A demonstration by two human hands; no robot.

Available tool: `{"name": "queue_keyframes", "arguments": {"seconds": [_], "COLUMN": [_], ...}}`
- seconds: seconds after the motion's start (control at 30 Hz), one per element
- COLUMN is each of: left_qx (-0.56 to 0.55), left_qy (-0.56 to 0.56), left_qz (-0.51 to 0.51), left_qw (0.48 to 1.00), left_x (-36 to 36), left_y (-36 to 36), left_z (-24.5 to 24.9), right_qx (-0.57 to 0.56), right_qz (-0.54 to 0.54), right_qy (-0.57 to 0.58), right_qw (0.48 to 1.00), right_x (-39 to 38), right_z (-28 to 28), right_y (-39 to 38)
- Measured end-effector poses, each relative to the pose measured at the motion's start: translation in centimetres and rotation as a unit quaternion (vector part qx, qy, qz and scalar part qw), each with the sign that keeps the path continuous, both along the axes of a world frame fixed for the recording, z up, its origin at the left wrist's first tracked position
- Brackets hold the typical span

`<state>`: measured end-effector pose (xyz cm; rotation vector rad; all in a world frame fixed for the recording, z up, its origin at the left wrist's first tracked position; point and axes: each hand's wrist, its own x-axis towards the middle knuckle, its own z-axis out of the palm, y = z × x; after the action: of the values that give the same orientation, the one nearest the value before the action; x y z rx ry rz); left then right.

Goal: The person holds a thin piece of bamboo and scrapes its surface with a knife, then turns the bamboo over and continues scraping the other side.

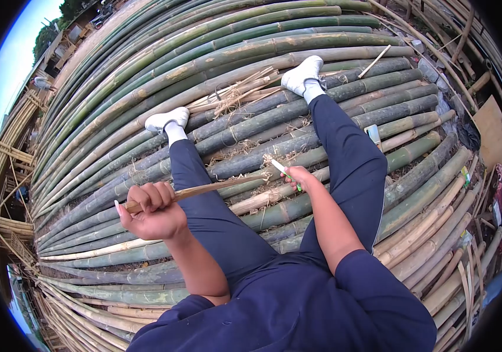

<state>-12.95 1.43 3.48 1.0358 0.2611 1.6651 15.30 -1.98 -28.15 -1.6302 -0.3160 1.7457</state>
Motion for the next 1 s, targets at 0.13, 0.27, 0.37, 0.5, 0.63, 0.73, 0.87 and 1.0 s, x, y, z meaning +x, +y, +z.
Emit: {"name": "queue_keyframes", "arguments": {"seconds": [0.13,0.27,0.37,0.5,0.63,0.73,0.87,1.0], "left_qx": [-0.001,0.007,0.004,0.012,0.032,0.055,0.056,0.089], "left_qy": [-0.018,-0.036,-0.042,-0.035,-0.011,0.006,0.026,0.041], "left_qz": [0.027,0.017,0.015,0.008,0.003,-0.005,0.013,0.034], "left_qw": [0.999,0.999,0.999,0.999,0.999,0.998,0.998,0.995], "left_x": [-1.1,-2.2,-2.0,-1.2,0.2,0.7,1.9,2.4], "left_y": [0.0,0.0,-0.3,-0.5,-0.8,-0.5,-0.3,0.0], "left_z": [0.3,0.3,0.6,0.2,-0.2,-0.8,-1.4,-2.4], "right_qx": [0.013,-0.045,-0.05,0.157,0.184,0.18,0.09,0.079], "right_qz": [0.009,0.127,0.18,0.077,0.124,0.161,0.225,0.227], "right_qy": [0.066,-0.021,-0.11,-0.415,-0.563,-0.615,-0.555,-0.474], "right_qw": [0.998,0.991,0.976,0.893,0.796,0.751,0.796,0.847], "right_x": [0.8,3.8,6.3,9.0,9.0,10.1,8.0,5.8], "right_z": [2.0,4.7,10.9,18.7,25.9,25.5,24.9,21.6], "right_y": [0.7,3.7,7.7,14.2,14.9,14.0,8.3,2.6]}}
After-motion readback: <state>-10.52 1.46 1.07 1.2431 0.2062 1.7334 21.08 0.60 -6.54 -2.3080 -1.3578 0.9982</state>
